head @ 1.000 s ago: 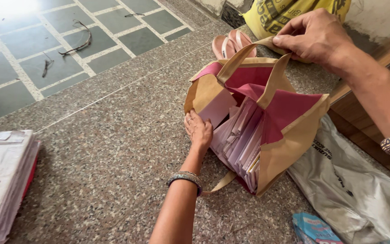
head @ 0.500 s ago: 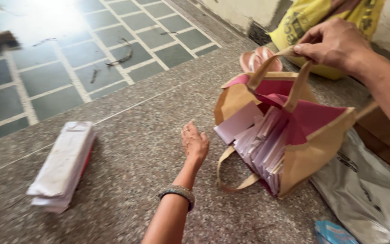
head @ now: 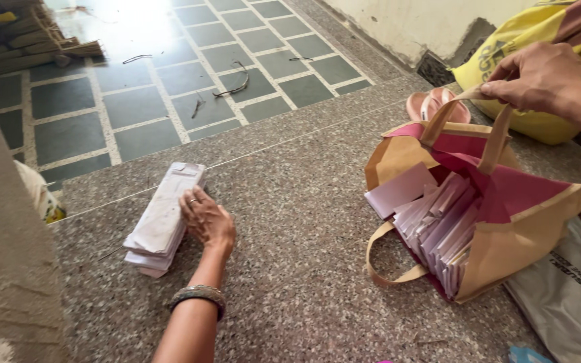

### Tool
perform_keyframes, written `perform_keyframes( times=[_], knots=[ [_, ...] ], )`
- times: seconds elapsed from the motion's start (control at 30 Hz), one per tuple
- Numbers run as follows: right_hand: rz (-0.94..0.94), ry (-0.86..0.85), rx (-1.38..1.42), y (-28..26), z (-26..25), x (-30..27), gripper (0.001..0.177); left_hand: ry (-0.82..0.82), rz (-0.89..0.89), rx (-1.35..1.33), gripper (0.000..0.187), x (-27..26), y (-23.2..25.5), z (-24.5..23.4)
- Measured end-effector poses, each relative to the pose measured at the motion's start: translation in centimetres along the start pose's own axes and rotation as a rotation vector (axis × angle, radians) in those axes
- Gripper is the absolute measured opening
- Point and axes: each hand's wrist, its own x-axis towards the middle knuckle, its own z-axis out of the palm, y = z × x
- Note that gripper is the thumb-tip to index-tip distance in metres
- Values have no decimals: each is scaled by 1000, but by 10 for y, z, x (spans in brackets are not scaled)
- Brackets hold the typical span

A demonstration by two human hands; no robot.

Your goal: The person takes folded white papers from a brown tote bag and places them into a neat stack on the tiled floor. The person repeats this process, handling the papers one by one to build a pile next to the bag.

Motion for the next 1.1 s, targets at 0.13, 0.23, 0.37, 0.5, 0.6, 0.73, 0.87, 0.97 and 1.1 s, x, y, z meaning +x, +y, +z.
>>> perform_keyframes(
  times=[0.13, 0.23, 0.37, 0.5, 0.6, 0.73, 0.87, 0.97, 1.1],
  knots=[
    [25, -35, 49, -4, 0, 2, 38, -18, -115, 47, 83, 2, -23, -21],
    [15, -32, 33, -6, 1, 3, 37, -69, -191, 37, 92, 6, -29, -28],
    [18, -32, 26, -6, 0, 2, 37, -86, -228, 47, 93, 7, -39, -19],
    [19, -31, -16, -4, -1, 3, 39, -101, -250, 84, 86, 12, -51, -5],
    [62, -47, -34, -4, 1, 1, 42, -184, -317, 117, 93, 14, -53, -13],
    [67, -61, -46, -3, -2, 1, 42, -220, -413, 132, 108, 18, -62, -33],
    [50, -56, -56, -3, -4, 2, 41, -199, -369, 112, 101, 16, -71, -42],
    [62, -70, -33, -4, -7, 0, 41, -250, -370, 91, 88, 16, -73, -49],
    [73, -82, -35, -8, -9, -2, 41, -241, -339, 111, 73, 15, -75, -52]
  ],
)
